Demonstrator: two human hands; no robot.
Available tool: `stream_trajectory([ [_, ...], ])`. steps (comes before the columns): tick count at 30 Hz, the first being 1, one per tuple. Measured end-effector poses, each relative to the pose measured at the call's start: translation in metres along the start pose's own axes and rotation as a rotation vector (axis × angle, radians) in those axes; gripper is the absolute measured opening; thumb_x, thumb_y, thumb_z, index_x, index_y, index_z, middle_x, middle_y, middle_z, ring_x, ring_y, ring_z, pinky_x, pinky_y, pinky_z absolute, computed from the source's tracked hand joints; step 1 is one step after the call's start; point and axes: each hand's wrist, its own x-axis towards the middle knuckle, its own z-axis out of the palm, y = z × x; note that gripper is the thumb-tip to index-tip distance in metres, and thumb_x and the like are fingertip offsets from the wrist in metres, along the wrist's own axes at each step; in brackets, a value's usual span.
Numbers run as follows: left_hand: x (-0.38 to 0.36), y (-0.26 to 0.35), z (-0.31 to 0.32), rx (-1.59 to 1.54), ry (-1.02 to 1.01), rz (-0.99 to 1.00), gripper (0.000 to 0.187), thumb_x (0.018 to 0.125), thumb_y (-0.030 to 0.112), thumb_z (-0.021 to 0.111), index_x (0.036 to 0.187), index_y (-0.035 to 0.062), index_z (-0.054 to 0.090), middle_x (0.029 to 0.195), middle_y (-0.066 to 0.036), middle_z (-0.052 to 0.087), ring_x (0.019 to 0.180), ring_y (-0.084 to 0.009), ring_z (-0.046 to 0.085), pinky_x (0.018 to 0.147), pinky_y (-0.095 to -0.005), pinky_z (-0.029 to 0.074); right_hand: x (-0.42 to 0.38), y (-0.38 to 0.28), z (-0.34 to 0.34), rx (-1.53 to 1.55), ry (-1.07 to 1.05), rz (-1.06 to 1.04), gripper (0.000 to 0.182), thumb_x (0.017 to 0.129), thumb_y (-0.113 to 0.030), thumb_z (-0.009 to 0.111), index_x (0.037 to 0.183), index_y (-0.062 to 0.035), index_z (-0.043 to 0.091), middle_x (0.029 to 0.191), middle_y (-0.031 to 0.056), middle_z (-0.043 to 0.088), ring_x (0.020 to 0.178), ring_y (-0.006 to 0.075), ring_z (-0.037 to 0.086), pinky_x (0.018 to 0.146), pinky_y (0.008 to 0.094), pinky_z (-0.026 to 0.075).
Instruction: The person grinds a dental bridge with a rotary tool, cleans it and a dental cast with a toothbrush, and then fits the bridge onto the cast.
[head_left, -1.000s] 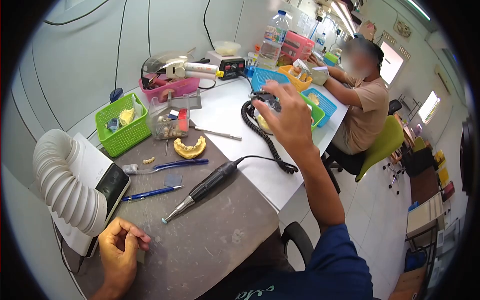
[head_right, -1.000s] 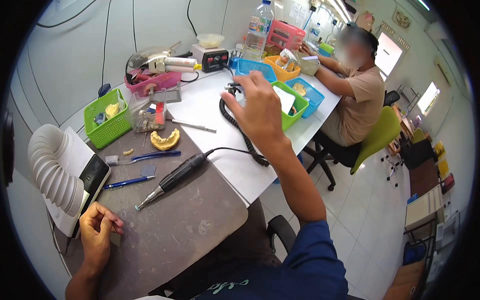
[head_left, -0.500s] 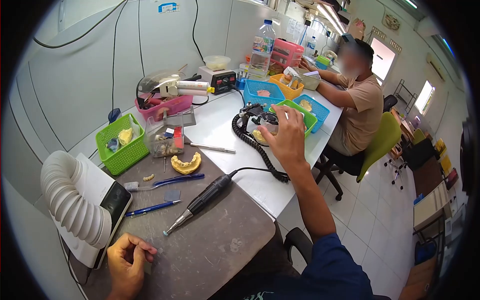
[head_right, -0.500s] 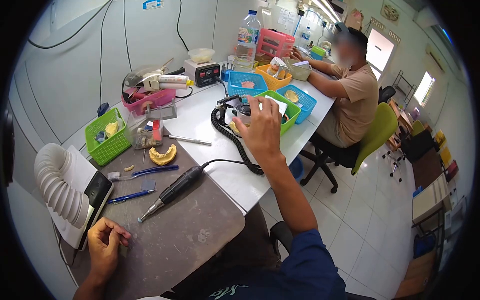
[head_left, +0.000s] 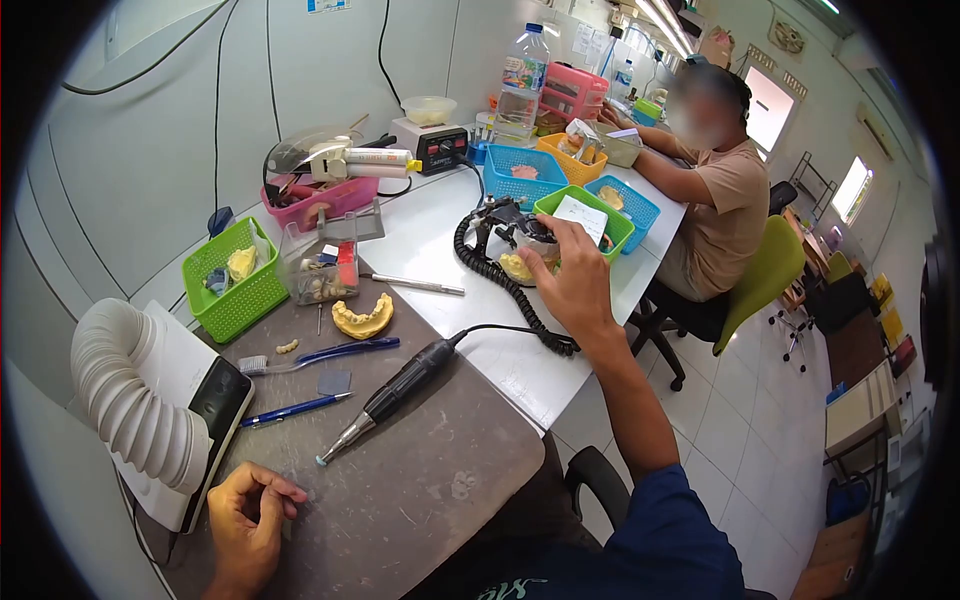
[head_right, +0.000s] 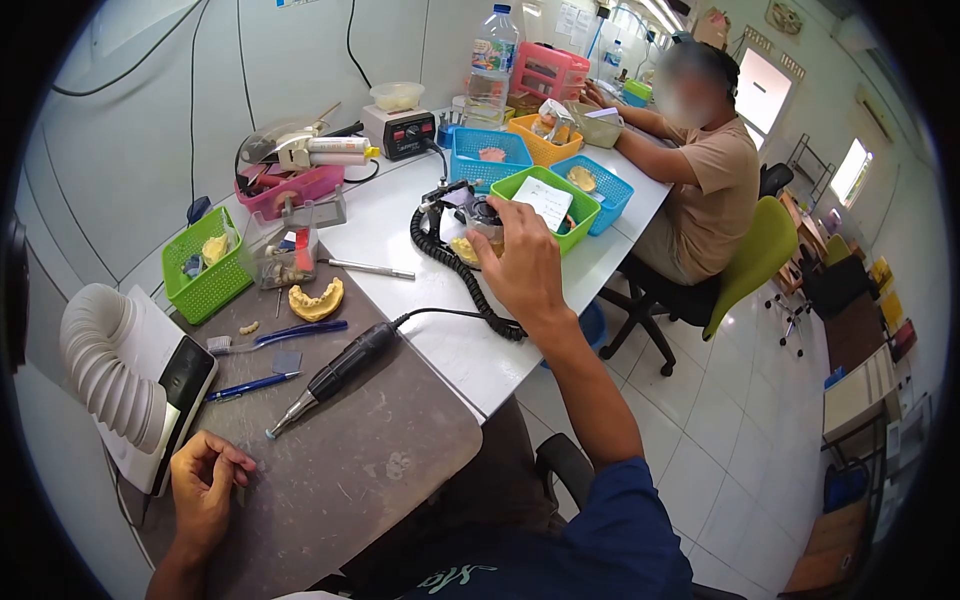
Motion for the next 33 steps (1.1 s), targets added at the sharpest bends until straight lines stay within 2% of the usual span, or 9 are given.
stream_trajectory([
  [5, 0.000, 0.001, 0.000, 0.041, -0.008, 0.011, 0.014, 0.093, -0.004, 0.048, 0.085, -0.0017, 0.059, 0.081, -0.010, 0.068, 0.066, -0.0080, 0.057, 0.063, -0.0209, 0.047, -0.001, -0.004, -0.002, 0.094, -0.028, 0.039, 0.043, 0.085, -0.020, 0.068, 0.122, -0.0006, 0.059, 0.110, 0.0211, 0.062, 0.097, 0.0360, 0.063, 0.087, 0.0437, 0.050],
  [13, -0.001, -0.001, 0.000, 0.085, -0.012, 0.056, 0.014, 0.091, -0.005, 0.048, 0.084, -0.0028, 0.060, 0.079, -0.010, 0.068, 0.065, -0.0081, 0.058, 0.062, -0.0213, 0.047, 0.002, 0.004, -0.004, 0.147, 0.001, -0.004, 0.046, 0.083, -0.022, 0.072, 0.123, -0.0009, 0.064, 0.113, 0.0227, 0.066, 0.097, 0.0325, 0.067, 0.088, 0.0379, 0.052],
  [15, -0.001, -0.002, -0.001, 0.084, -0.015, 0.069, 0.014, 0.090, -0.005, 0.047, 0.084, -0.0031, 0.060, 0.079, -0.010, 0.068, 0.065, -0.0082, 0.058, 0.062, -0.0216, 0.048, 0.000, 0.002, -0.013, 0.257, -0.034, 0.122, 0.045, 0.083, -0.022, 0.072, 0.122, -0.0009, 0.065, 0.113, 0.0221, 0.066, 0.096, 0.0303, 0.068, 0.086, 0.0358, 0.053],
  [19, -0.001, 0.001, 0.000, 0.104, -0.034, 0.064, 0.014, 0.091, -0.004, 0.047, 0.084, -0.0021, 0.059, 0.078, -0.009, 0.067, 0.065, -0.0075, 0.056, 0.063, -0.0211, 0.046, 0.004, 0.011, -0.023, 0.494, 0.002, 0.191, 0.045, 0.085, -0.018, 0.072, 0.126, -0.0009, 0.063, 0.114, 0.0200, 0.067, 0.095, 0.0210, 0.069, 0.080, 0.0329, 0.056],
  [20, -0.001, 0.002, 0.001, 0.122, -0.041, 0.062, 0.015, 0.093, -0.002, 0.047, 0.084, -0.0006, 0.059, 0.078, -0.007, 0.066, 0.065, -0.0066, 0.054, 0.063, -0.0203, 0.044, 0.006, 0.010, -0.027, 0.569, 0.041, 0.179, 0.044, 0.086, -0.014, 0.069, 0.127, 0.0002, 0.062, 0.111, 0.0169, 0.068, 0.093, 0.0157, 0.067, 0.077, 0.0289, 0.057],
  [23, -0.002, -0.003, 0.000, 0.176, -0.018, 0.087, 0.014, 0.093, -0.001, 0.048, 0.084, -0.0005, 0.059, 0.079, -0.007, 0.066, 0.065, -0.0068, 0.054, 0.063, -0.0203, 0.044, 0.016, 0.023, -0.044, 0.720, 0.104, 0.270, 0.042, 0.087, -0.011, 0.065, 0.126, 0.0014, 0.062, 0.103, 0.0115, 0.069, 0.086, 0.0119, 0.065, 0.073, 0.0252, 0.056],
  [24, -0.001, -0.004, -0.001, 0.180, -0.021, 0.081, 0.013, 0.094, -0.001, 0.048, 0.085, -0.0002, 0.058, 0.079, -0.007, 0.065, 0.066, -0.0072, 0.054, 0.063, -0.0204, 0.043, 0.021, 0.029, -0.052, 0.738, 0.125, 0.311, 0.040, 0.087, -0.010, 0.061, 0.126, -0.0001, 0.063, 0.093, 0.0059, 0.068, 0.080, 0.0079, 0.063, 0.068, 0.0215, 0.054],
  [30, 0.000, -0.012, -0.001, 0.132, 0.000, 0.085, 0.012, 0.096, 0.001, 0.050, 0.086, 0.0000, 0.056, 0.079, -0.008, 0.064, 0.066, -0.0077, 0.054, 0.062, -0.0203, 0.043, 0.061, 0.083, -0.099, 0.826, 0.304, 0.439, 0.036, 0.089, -0.013, 0.059, 0.123, -0.0037, 0.066, 0.085, 0.0017, 0.065, 0.071, 0.0044, 0.060, 0.059, 0.0194, 0.052],
  [33, 0.002, -0.016, -0.002, 0.110, 0.018, 0.080, 0.012, 0.096, 0.001, 0.050, 0.086, 0.0000, 0.056, 0.078, -0.008, 0.063, 0.064, -0.0073, 0.053, 0.060, -0.0197, 0.042, 0.084, 0.123, -0.110, 0.765, 0.442, 0.485, 0.036, 0.087, -0.017, 0.061, 0.119, -0.0022, 0.068, 0.084, 0.0020, 0.066, 0.071, 0.0060, 0.061, 0.062, 0.0204, 0.051],
])
